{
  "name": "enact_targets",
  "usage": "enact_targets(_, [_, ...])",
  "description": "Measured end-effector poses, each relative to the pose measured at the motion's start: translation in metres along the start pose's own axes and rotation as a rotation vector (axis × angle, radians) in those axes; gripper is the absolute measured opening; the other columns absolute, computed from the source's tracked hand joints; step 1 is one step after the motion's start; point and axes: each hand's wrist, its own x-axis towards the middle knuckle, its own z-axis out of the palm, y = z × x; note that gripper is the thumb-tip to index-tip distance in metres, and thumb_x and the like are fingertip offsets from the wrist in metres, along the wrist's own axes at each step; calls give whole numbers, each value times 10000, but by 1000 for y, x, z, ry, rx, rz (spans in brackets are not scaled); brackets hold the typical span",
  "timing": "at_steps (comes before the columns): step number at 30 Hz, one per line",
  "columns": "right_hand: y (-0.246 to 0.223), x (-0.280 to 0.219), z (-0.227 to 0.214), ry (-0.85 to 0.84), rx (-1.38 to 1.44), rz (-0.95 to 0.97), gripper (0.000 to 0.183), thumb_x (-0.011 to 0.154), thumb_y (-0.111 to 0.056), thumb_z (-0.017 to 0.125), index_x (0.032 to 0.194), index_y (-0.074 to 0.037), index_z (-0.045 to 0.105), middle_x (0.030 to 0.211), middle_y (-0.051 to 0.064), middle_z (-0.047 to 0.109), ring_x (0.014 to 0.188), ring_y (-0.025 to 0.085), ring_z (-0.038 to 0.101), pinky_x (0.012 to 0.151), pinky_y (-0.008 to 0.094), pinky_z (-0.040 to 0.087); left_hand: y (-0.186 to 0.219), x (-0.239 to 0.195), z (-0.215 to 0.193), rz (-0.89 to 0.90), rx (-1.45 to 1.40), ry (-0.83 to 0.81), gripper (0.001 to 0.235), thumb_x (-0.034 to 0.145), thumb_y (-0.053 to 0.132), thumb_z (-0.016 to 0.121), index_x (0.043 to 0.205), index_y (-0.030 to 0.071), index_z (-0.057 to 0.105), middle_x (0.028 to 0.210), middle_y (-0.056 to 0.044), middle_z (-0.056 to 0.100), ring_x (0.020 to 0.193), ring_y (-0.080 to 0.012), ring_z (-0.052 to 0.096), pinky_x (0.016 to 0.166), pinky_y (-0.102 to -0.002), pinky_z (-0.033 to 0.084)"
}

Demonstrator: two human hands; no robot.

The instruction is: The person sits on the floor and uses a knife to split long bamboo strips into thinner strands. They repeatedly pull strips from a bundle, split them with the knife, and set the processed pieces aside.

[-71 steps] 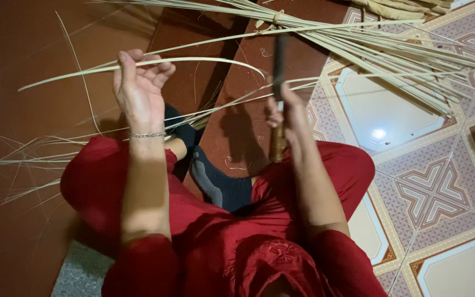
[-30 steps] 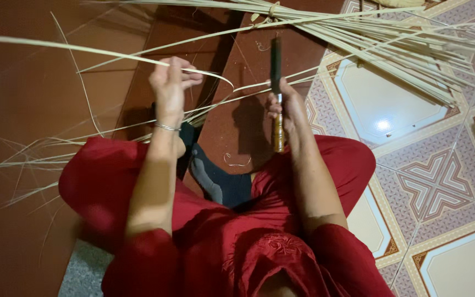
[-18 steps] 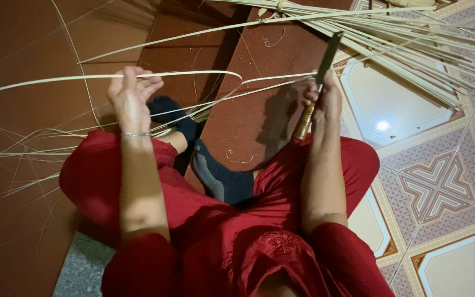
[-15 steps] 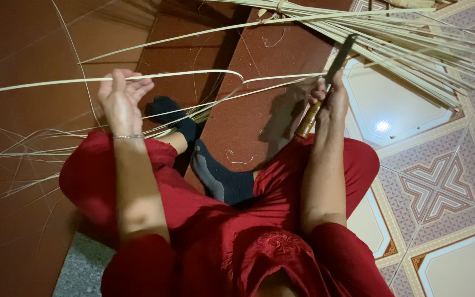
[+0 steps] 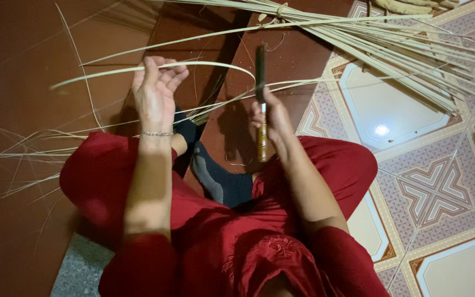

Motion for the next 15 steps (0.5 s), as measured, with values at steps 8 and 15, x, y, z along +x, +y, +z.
enact_targets(8, [21, 3, 13, 92, -273, -73, 411, 1074, -339, 485, 1434, -140, 488, 620, 33, 568, 426, 102, 436, 396, 265, 390, 15, -13, 32, 18, -9, -26, 460, 1009, 447, 653, 1180, 24, 591, 1056, -163, 665, 979, -272, 711, 883, -443, 648])
enact_targets(15, [11, -7, 22, 141, -530, -162, 426, 1071, -339, 519, 1454, -155, 553, 586, 32, 547, 405, 98, 428, 375, 262, 388, -29, -25, 89, 148, 601, -338, 549, 953, 305, 791, 1350, 49, 511, 1156, -109, 615, 938, -187, 640, 721, -292, 603])
